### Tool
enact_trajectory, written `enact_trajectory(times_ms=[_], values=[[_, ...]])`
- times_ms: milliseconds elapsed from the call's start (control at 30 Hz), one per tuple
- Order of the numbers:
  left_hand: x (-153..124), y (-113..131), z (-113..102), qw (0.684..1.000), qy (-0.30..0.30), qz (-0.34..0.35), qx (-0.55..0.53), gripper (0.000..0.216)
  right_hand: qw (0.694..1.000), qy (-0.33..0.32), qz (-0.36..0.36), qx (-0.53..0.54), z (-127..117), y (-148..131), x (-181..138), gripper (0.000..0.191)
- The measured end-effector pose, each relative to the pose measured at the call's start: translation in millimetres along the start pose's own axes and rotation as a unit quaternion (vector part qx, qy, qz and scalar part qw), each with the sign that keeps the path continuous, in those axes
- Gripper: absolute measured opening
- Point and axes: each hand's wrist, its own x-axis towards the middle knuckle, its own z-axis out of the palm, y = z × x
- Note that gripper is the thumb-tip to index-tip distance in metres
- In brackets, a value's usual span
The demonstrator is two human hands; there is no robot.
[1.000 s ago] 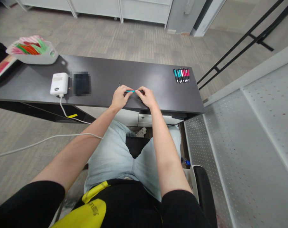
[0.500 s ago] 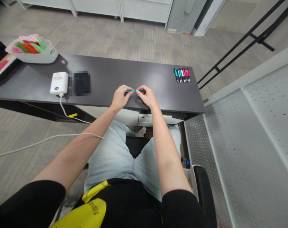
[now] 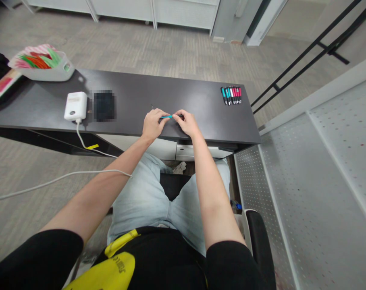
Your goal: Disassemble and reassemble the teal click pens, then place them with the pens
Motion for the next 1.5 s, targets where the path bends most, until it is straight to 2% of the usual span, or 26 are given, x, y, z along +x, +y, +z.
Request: enact_trajectory(times_ms=[133,300,400,533,667,867,1000,1067,1167,1300,1400,1500], values=[[1,1,0,1.000,0.007,0.003,-0.014,0.010,0.999,0.018,0.015,0.036,3,2,1,0.050],[3,1,-1,0.998,0.028,-0.020,-0.050,0.014,0.989,0.086,0.018,0.121,2,8,6,0.061],[2,1,0,0.998,0.021,-0.014,-0.060,0.013,0.990,0.065,0.017,0.125,-1,11,7,0.066],[2,1,0,0.998,0.014,-0.019,-0.061,0.011,0.994,0.027,0.011,0.104,-1,14,6,0.063],[2,1,-1,0.998,0.007,-0.022,-0.059,0.010,0.994,0.022,0.013,0.107,0,15,5,0.060],[3,1,1,0.998,0.004,-0.020,-0.067,0.011,0.992,0.036,0.018,0.118,-1,9,5,0.069],[4,0,6,0.987,0.050,-0.081,-0.127,0.012,0.991,0.093,0.015,0.098,-4,14,5,0.068],[5,1,7,0.974,0.095,-0.126,-0.161,0.014,0.995,0.085,0.014,0.050,-3,19,10,0.058],[7,2,7,0.957,0.148,-0.166,-0.186,0.017,0.998,0.041,0.025,-0.051,9,19,25,0.034],[7,0,8,0.950,0.152,-0.172,-0.213,0.020,0.995,-0.011,-0.006,-0.100,41,2,56,0.012],[5,-4,9,0.952,0.152,-0.166,-0.210,0.022,0.992,-0.028,-0.027,-0.120,66,-12,77,0.020],[3,-6,9,0.960,0.148,-0.170,-0.165,0.025,0.986,-0.051,-0.031,-0.154,81,-20,91,0.026]])
